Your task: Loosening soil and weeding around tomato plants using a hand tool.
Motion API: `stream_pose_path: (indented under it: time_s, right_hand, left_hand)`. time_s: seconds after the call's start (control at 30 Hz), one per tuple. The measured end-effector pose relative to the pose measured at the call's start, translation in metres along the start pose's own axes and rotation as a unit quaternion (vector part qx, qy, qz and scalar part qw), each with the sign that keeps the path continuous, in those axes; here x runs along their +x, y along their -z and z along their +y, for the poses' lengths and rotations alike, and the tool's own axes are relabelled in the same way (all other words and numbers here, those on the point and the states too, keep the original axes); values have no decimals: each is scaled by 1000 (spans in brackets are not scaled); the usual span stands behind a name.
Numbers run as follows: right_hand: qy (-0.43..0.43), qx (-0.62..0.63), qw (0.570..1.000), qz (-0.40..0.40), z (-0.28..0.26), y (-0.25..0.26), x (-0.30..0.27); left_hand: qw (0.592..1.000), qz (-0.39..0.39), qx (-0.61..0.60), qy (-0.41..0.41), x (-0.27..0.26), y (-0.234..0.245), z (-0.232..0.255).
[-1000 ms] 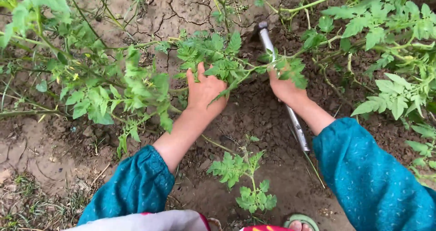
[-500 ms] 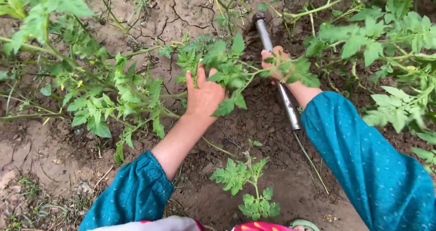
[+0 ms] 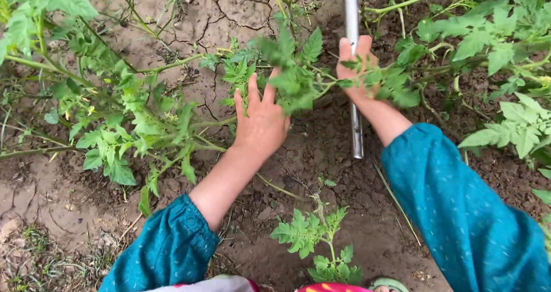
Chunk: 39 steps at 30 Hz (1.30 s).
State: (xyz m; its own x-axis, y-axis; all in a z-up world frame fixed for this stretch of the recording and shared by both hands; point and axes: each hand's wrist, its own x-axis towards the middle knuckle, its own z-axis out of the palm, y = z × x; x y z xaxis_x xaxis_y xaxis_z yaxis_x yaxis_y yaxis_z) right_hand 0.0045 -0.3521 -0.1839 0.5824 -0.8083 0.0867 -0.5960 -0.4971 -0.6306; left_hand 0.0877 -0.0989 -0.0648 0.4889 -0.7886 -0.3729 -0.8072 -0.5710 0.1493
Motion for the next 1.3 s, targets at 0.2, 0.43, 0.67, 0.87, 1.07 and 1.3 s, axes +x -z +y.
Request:
stream_pose_path:
  time_s: [0.2, 0.43, 0.67, 0.87, 1.07, 1.3]
  right_hand:
    - [-135, -6, 973, -186, -58, 38, -1]
    - [-116, -56, 968, -217, -14, 80, -82]
    - [-104, -85, 955, -266, -28, 146, -149]
    - [-42, -75, 930, -358, -47, 158, -179]
    - [41, -169, 906, -385, -51, 141, -188]
    - [51, -201, 909, -361, -80, 173, -176]
  left_hand:
    - [996, 79, -43, -31, -2, -7, -20]
    - [996, -59, 74, 5, -27, 11, -10]
    - [961, 245, 47, -122, -67, -12, -8]
    - [996, -15, 67, -61, -89, -17, -2]
    - [989, 64, 130, -41, -83, -2, 0]
    - [905, 351, -146, -191, -69, 17, 5]
